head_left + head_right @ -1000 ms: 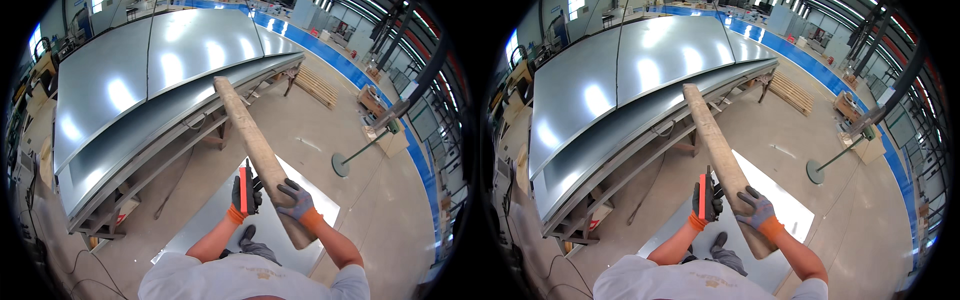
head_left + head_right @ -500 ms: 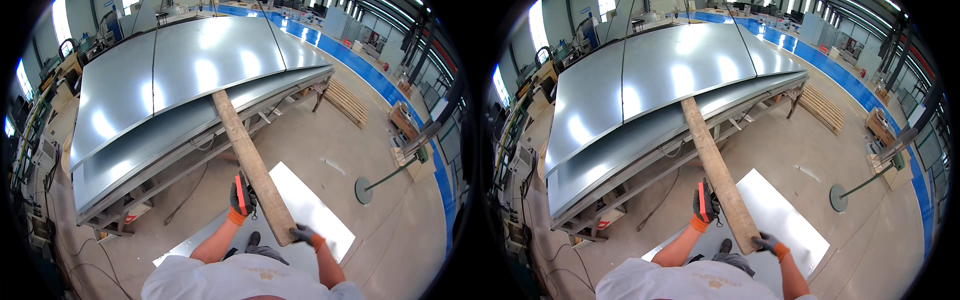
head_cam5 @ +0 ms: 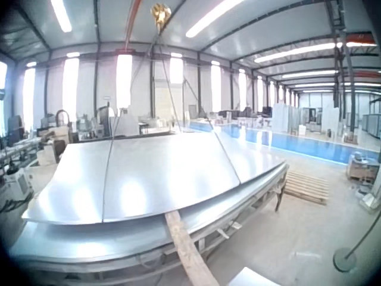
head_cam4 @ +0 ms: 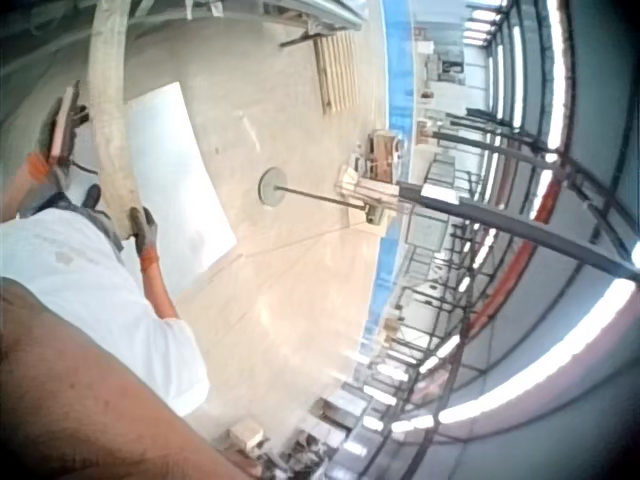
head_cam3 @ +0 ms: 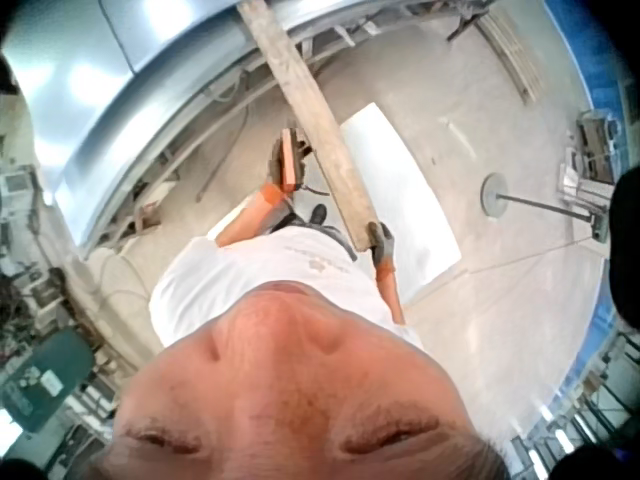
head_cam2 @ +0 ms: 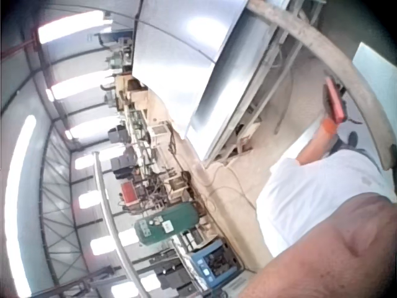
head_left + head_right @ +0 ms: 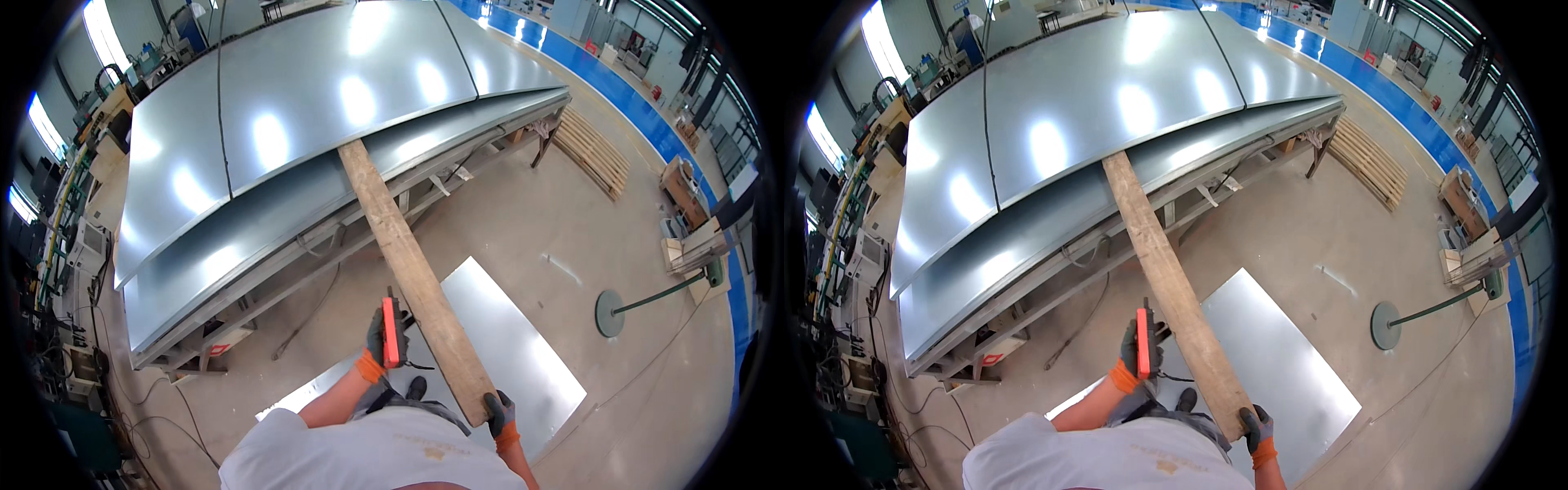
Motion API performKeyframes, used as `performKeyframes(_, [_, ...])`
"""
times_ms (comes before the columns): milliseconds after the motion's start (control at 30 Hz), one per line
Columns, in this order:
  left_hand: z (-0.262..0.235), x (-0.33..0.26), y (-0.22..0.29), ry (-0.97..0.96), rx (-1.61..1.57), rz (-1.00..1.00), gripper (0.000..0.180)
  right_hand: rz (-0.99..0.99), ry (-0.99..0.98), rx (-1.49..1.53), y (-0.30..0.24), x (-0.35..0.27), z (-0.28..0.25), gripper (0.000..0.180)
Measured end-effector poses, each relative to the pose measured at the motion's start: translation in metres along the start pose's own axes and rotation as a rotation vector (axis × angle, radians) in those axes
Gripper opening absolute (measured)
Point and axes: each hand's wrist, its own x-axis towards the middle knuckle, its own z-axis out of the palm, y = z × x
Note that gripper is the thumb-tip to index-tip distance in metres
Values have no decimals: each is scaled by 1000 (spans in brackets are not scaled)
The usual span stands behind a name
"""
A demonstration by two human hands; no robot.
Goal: The person uses a handheld device to scan or measure a large metal sheet on a workbench, then lifts and repositions the sheet onto a conveyor system. The person handles the sheet with gloved hands and moves it from the bench to the conveyor.
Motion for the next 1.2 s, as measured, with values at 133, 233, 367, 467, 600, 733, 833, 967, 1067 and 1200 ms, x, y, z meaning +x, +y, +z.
performKeyframes(133, [-8,9,56,6,106,225,40,-153,21,-166,-1,27,-2,41])
performKeyframes(233, [2,13,100,-13,24,111,37,-34,38,-130,-3,35,-5,36])
performKeyframes(367, [49,21,143,-145,54,243,37,-73,-32,36,-12,33,-13,43])
performKeyframes(467, [83,12,152,-104,90,313,36,-24,30,-13,-16,30,-15,44])
performKeyframes(600, [101,-4,153,-56,134,311,36,-37,5,-43,-9,30,-17,44])
performKeyframes(733, [105,-13,147,-7,238,378,39,-68,0,-44,1,33,-20,44])
performKeyframes(833, [106,-16,141,56,266,395,40,-72,-17,-51,3,34,-20,44])
performKeyframes(967, [102,-14,139,37,227,389,35,-103,-23,-17,1,32,-15,44])
performKeyframes(1067, [91,-13,140,230,204,323,30,-57,-35,23,4,32,-10,45])
performKeyframes(1200, [75,-14,140,283,255,357,29,-28,10,116,22,36,-9,44])
